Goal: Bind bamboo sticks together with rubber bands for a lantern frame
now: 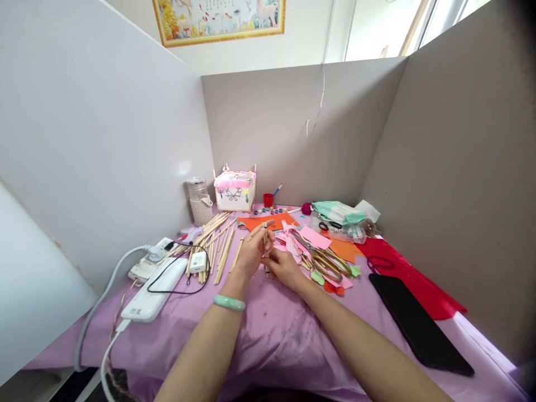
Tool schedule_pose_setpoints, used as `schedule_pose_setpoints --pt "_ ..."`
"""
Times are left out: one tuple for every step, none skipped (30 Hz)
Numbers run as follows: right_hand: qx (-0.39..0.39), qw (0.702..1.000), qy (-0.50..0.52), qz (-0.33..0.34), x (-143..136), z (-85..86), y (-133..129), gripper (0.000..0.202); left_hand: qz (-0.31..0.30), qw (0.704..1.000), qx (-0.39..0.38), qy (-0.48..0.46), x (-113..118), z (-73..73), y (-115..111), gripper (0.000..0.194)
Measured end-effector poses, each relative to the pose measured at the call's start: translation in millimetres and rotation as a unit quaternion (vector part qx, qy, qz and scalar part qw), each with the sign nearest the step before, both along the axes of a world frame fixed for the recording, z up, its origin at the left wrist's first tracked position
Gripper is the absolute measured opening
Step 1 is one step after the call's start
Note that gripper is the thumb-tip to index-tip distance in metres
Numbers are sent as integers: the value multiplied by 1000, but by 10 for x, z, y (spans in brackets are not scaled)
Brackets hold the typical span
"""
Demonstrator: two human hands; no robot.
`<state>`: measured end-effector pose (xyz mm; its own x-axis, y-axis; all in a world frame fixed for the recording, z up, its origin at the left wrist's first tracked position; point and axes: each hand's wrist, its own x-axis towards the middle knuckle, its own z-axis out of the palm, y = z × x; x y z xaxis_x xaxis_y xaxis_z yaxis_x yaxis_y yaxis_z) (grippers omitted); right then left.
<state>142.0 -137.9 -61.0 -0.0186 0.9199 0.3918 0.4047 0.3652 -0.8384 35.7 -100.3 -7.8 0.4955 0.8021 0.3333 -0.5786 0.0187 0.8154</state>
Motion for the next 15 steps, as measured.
schedule_pose_setpoints --pt "3 1000 -3 -3 -1 0 -2 20 -5 1000 -3 -4 -5 11 1 39" --pt "3 1000 -5 -4 -3 1 -4 20 -10 1000 -7 -8 -10 20 4 37" --pt "3 1000 -7 -3 -5 2 -7 20 -15 1000 -12 -9 -14 25 9 34" --pt "2 1000 -9 -3 -9 4 -10 20 -18 1000 -17 -11 -17 27 17 31" --pt "-1 1000 -12 -2 -12 6 -12 20 -20 999 -20 -14 -18 26 26 29" --pt "-2 1000 -15 -4 -15 8 -14 20 -23 999 -22 -17 -19 21 36 26" --pt "-1 1000 -19 -6 -17 9 -15 21 -25 999 -22 -23 -19 14 45 25" --pt "1 1000 -22 -9 -18 10 -16 22 -26 999 -21 -29 -19 6 52 24" --pt "2 1000 -23 -10 -18 9 -16 23 -27 999 -19 -34 -19 -2 57 24" --pt "3 1000 -22 -10 -17 8 -15 24 -27 999 -17 -38 -19 -7 58 24" --pt "3 1000 -20 -7 -15 6 -15 24 -26 999 -17 -39 -20 -11 57 24" --pt "1 1000 -17 -3 -12 4 -14 24 -25 999 -17 -37 -21 -11 53 25" --pt "-1 1000 -14 3 -9 2 -14 23 -25 999 -16 -35 -23 -10 48 27" --pt "-2 1000 -10 8 -6 -1 -14 23 -26 999 -16 -32 -25 -7 42 29" --pt "-3 1000 -7 14 -3 -3 -13 22 -28 999 -16 -29 -26 -4 38 31"
